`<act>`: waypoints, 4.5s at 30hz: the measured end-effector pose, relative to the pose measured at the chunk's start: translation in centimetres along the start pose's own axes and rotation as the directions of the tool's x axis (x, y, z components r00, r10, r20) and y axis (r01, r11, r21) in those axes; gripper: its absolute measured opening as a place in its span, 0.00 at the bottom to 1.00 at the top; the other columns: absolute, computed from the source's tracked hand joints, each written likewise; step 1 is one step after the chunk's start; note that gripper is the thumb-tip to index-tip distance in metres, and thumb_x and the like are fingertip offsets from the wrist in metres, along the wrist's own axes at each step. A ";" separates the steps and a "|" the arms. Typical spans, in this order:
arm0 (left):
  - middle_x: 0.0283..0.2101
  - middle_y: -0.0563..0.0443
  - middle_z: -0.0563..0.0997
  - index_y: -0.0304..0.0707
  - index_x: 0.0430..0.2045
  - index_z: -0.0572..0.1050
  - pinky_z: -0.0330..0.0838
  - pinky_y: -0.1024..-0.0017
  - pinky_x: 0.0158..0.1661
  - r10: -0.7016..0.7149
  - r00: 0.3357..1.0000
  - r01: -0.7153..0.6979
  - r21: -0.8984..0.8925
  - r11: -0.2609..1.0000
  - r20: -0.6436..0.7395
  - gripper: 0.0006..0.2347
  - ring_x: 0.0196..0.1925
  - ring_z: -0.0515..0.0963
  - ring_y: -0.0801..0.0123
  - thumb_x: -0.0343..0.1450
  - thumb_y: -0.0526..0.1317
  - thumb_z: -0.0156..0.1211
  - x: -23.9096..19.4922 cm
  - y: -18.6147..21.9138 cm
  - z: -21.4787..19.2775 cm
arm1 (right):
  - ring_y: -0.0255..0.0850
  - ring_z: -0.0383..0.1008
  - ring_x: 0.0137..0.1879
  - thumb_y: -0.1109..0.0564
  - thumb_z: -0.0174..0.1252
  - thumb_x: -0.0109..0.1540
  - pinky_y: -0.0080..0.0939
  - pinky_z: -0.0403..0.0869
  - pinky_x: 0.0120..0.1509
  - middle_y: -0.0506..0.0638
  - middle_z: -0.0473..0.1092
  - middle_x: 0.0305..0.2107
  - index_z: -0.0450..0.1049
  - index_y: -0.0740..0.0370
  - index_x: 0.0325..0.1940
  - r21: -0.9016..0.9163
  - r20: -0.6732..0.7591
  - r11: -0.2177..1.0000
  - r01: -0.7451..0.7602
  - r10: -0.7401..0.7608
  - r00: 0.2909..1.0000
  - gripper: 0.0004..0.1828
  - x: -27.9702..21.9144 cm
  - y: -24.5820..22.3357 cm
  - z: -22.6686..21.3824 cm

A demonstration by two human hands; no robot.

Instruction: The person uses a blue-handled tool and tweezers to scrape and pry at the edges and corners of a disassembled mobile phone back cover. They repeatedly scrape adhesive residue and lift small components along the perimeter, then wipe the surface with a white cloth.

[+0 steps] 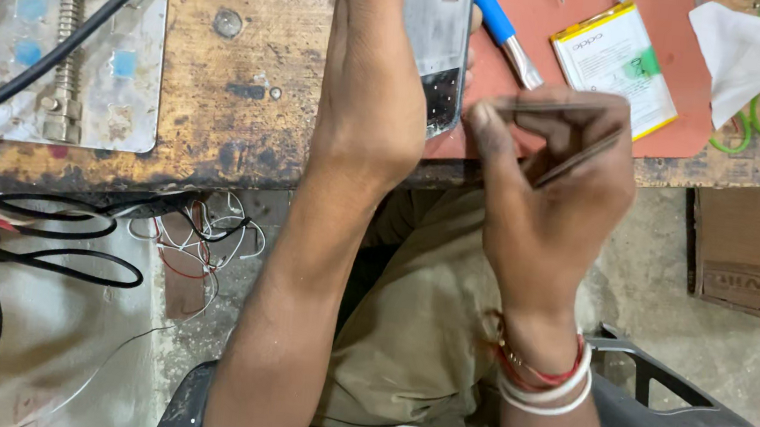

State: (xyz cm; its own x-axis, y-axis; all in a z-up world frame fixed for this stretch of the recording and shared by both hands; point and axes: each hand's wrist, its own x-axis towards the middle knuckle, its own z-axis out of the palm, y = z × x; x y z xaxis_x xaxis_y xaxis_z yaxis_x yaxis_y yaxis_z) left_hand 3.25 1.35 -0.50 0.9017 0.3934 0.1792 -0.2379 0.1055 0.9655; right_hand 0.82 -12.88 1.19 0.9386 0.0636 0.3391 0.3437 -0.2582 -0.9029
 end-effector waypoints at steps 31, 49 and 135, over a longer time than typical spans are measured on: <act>0.64 0.42 0.69 0.30 0.68 0.56 0.66 0.69 0.68 0.237 0.936 -0.347 -0.577 0.739 -0.260 0.29 0.65 0.72 0.63 0.80 0.56 0.48 -9.8 -3.8 4.0 | 0.37 0.80 0.46 0.72 0.64 0.71 0.31 0.78 0.54 0.58 0.76 0.40 0.57 0.68 0.58 0.246 0.083 0.959 -0.141 0.124 0.989 0.22 -1.2 0.4 -0.5; 0.62 0.43 0.68 0.31 0.66 0.55 0.68 0.70 0.65 0.249 0.927 -0.365 -0.524 0.770 -0.280 0.32 0.63 0.72 0.64 0.77 0.60 0.51 -10.0 -4.8 4.8 | 0.38 0.79 0.43 0.73 0.66 0.68 0.34 0.77 0.51 0.57 0.76 0.36 0.60 0.69 0.51 -0.247 0.106 0.957 0.150 -0.127 0.986 0.20 -1.2 -0.6 -0.3; 0.59 0.40 0.62 0.49 0.56 0.54 0.72 0.53 0.66 0.418 0.872 -0.440 -0.035 0.897 -0.253 0.27 0.64 0.74 0.46 0.71 0.34 0.69 -12.8 -0.4 0.2 | 0.39 0.80 0.48 0.78 0.62 0.68 0.33 0.81 0.53 0.60 0.75 0.42 0.61 0.70 0.57 -0.026 0.217 1.000 0.009 -0.003 0.976 0.21 -0.9 0.4 -2.2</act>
State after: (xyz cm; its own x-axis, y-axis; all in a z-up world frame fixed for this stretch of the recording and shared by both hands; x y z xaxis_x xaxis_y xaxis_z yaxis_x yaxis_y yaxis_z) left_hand -8.16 -3.93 -3.13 0.5959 0.6186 0.5121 -0.6227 -0.0468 0.7810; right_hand 0.04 -15.17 1.14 0.9216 0.2723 0.2768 0.3516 -0.2828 -0.8924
